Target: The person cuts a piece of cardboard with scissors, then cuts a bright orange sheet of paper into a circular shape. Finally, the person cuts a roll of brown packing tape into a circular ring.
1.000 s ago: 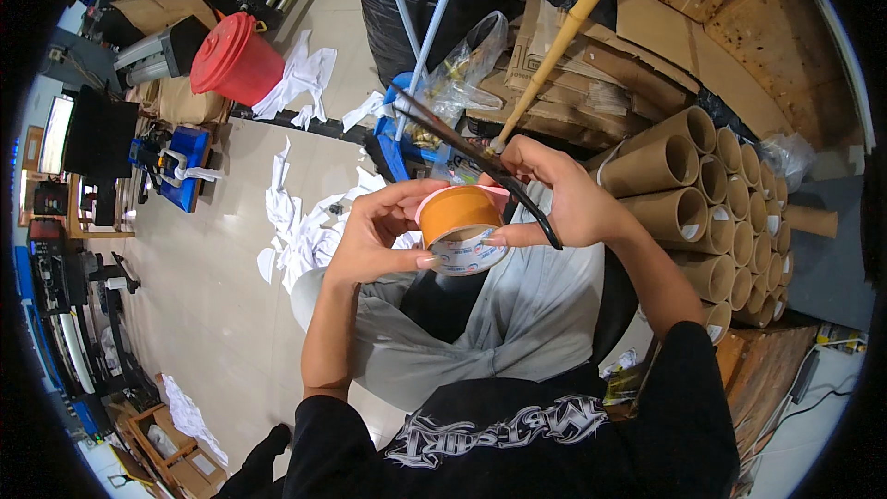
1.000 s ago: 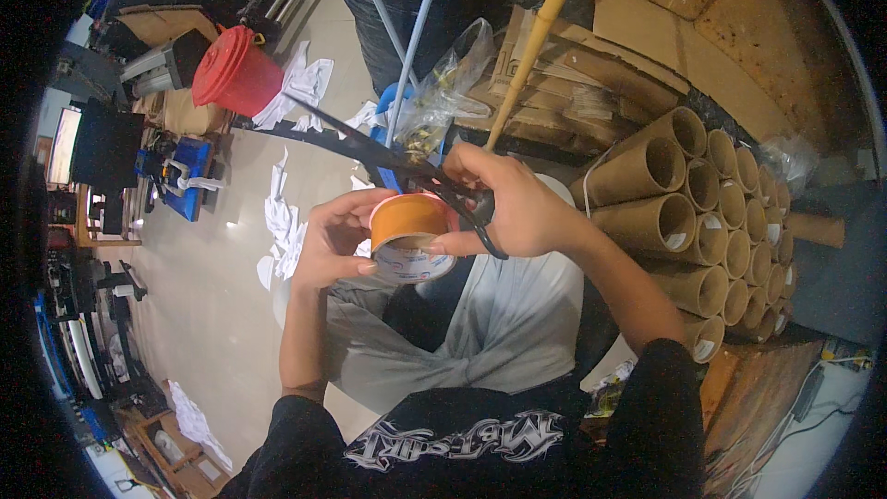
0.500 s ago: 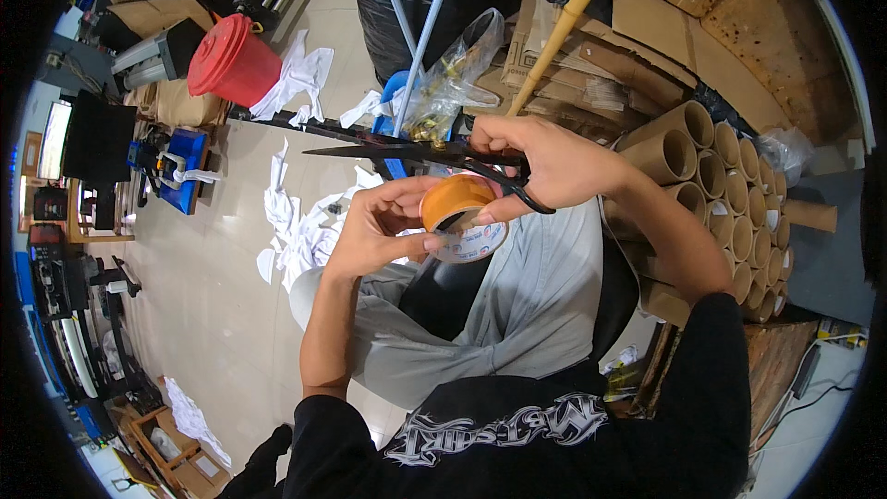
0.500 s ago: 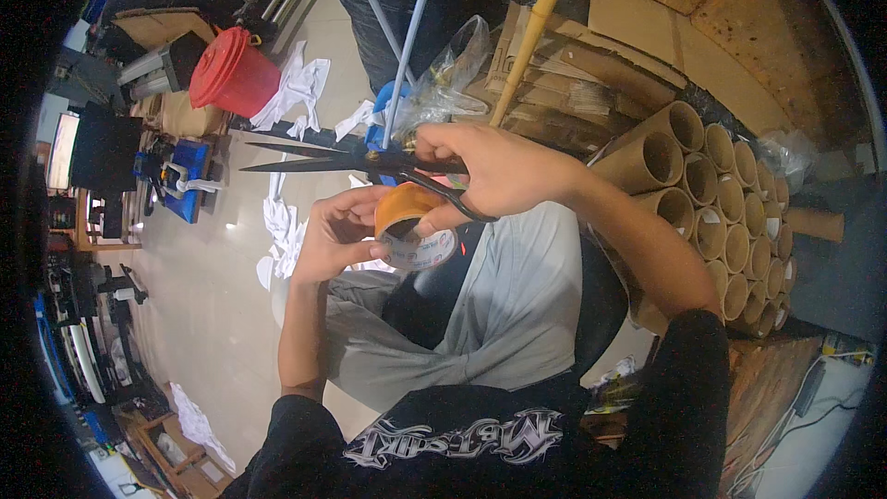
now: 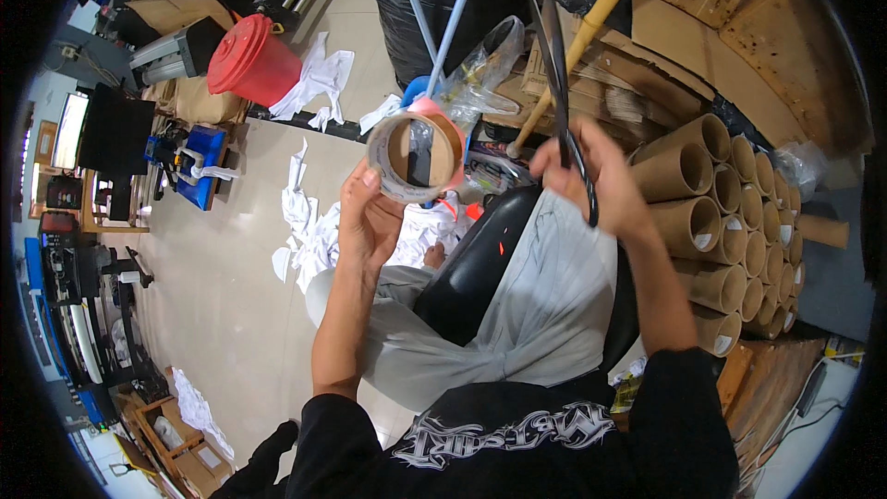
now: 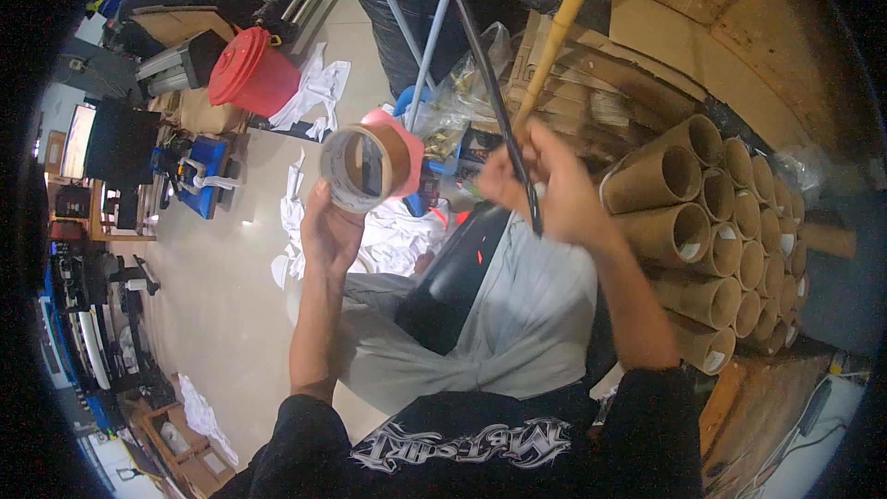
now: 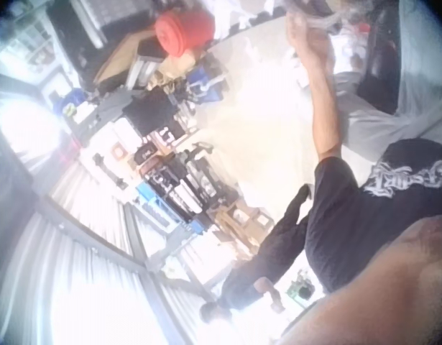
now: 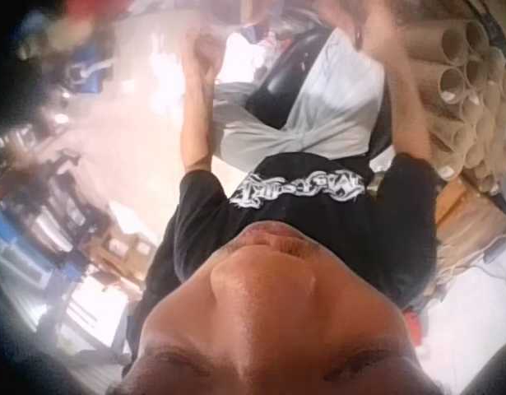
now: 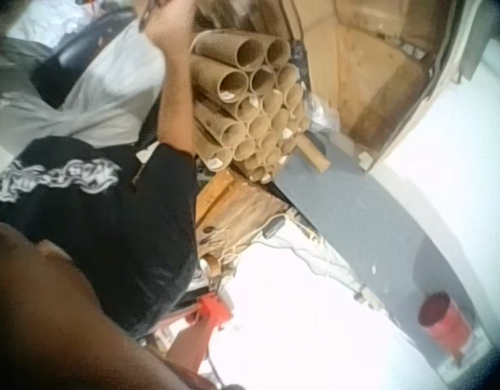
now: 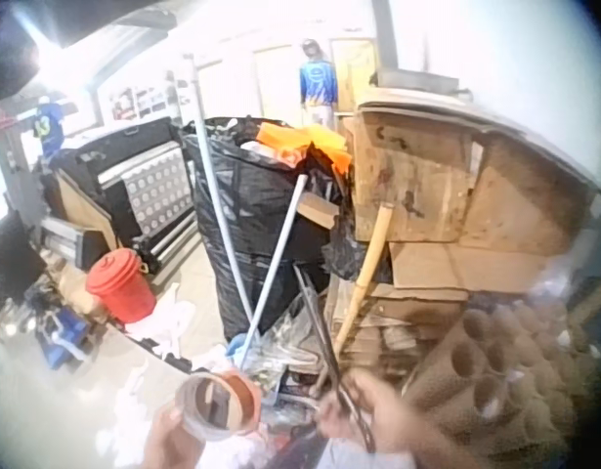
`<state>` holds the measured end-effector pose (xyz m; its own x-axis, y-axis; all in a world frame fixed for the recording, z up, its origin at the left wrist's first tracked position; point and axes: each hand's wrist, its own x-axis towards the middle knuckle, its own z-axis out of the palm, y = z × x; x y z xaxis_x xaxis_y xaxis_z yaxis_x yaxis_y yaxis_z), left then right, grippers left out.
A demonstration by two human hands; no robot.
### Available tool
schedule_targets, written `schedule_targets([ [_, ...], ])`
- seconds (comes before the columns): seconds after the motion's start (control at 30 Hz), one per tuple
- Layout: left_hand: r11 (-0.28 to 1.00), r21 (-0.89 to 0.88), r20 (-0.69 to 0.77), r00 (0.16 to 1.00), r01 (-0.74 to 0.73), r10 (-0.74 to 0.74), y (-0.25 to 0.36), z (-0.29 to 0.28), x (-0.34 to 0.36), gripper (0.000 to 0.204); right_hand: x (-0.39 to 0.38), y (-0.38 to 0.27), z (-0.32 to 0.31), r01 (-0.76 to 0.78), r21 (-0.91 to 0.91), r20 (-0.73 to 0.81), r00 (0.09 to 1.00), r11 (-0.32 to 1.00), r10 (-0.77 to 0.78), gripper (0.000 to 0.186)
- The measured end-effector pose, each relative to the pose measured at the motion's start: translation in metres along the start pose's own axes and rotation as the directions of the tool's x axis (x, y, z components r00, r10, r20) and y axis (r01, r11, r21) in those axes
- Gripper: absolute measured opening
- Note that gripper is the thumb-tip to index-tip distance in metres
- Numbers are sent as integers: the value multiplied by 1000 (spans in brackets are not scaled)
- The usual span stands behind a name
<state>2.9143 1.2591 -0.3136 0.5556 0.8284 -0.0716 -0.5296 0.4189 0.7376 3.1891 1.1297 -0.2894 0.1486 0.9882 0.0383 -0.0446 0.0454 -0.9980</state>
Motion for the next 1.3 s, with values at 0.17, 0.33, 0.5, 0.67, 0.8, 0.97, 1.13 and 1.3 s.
schedule_targets([
  [0.17, 983, -163, -191, 980, -89, 57, -6, -4, 2, 44, -66, 52, 69, -171, 255, 136, 981, 952, 140, 47],
  [0.33, 972, -204, -209, 975, -116, 72, -9, 6, 8, 42, -97, 80, 132, -380, 457, 305, 916, 804, 259, 50],
  [0.5, 986, -137, -237, 970, -93, 59, -13, 14, 2, 41, -70, 85, 137, -345, 328, 297, 921, 879, 251, 57],
  [0.67, 994, -22, -234, 967, -111, 102, -15, 20, -2, 41, -53, 66, 134, -218, 345, 105, 975, 913, 194, 49],
  [0.8, 992, 64, -133, 984, -110, 118, -17, 7, -5, 52, -54, 59, 134, -275, 314, 37, 960, 908, 278, 44],
  [0.97, 989, 84, -135, 982, -120, 130, -16, 17, -7, 48, -55, 60, 135, -258, 372, -43, 955, 892, 294, 40],
  [1.13, 987, 88, -139, 979, -137, 149, -14, 20, -8, 47, -58, 59, 136, -238, 310, -92, 956, 920, 278, 43],
  [1.3, 988, 72, -151, 977, -138, 147, -15, 18, -8, 46, -60, 63, 137, -172, 233, -167, 962, 957, 214, 45],
])
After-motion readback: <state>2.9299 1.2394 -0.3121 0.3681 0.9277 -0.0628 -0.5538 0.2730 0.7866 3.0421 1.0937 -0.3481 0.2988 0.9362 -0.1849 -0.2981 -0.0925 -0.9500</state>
